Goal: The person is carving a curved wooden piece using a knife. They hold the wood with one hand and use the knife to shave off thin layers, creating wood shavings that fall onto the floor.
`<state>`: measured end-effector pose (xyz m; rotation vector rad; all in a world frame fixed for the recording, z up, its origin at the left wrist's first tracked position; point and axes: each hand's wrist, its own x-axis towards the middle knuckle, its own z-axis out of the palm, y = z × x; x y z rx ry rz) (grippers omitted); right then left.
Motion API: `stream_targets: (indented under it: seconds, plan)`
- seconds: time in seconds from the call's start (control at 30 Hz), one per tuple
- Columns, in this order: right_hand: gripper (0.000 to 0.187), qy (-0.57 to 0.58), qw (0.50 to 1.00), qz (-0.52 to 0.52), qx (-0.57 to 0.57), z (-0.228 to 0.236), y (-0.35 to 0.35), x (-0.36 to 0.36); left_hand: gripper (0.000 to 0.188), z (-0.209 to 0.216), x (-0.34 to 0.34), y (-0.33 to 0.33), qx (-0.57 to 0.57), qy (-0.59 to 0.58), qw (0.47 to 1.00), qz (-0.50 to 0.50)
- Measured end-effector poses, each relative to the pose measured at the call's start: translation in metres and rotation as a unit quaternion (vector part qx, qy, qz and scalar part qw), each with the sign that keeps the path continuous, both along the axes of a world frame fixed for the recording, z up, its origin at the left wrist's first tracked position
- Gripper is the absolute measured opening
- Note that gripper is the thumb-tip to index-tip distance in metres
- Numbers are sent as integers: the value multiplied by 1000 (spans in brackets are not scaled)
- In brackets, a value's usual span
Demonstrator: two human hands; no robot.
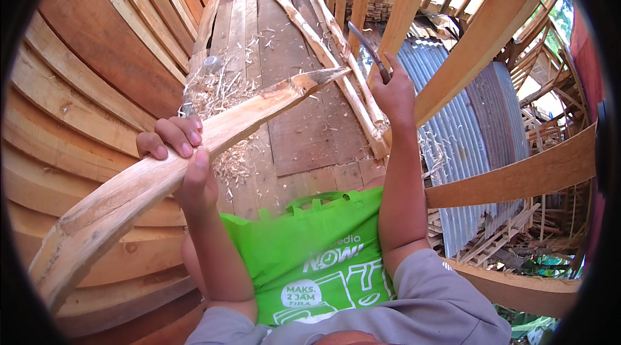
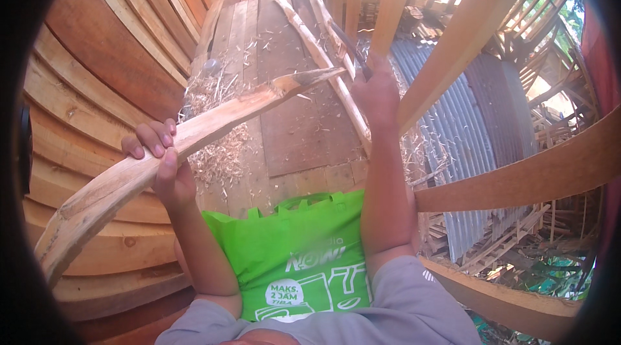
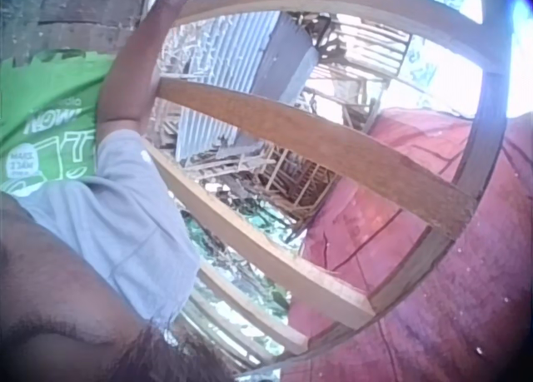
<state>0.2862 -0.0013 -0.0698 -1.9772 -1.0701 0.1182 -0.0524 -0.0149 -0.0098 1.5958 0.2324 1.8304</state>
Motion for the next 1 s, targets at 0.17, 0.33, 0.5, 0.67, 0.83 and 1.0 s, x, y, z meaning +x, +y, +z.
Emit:
stream_targets:
  seconds: [0.17, 0.33, 0.5, 0.67, 0.83, 1.0]
  plan:
    - [69, 137, 941, 309, -1, 3, 0, -36, 41, 10, -16, -8, -60, 140, 981, 121]
    - [64, 155, 894, 420, 19, -10, 7, -76, 51, 28, -41, -28, -155, 269, 945, 106]
    - [46, 53, 942, 326, 60, -22, 8, -98, 55, 44, -48, -53, -332, 351, 860, 167]
    - [42, -12, 953, 282, 110, -36, 7, -110, 44, 49, -58, -72, -374, 609, 687, 135]
    - [44, 27, 963, 266, 37, -32, 0, -110, 40, 112, -50, -115, -23, 500, 865, -29]
    - [42, 37, 953, 288, 90, -44, 6, -113, 48, 163, -33, -122, 320, 134, 898, 270]
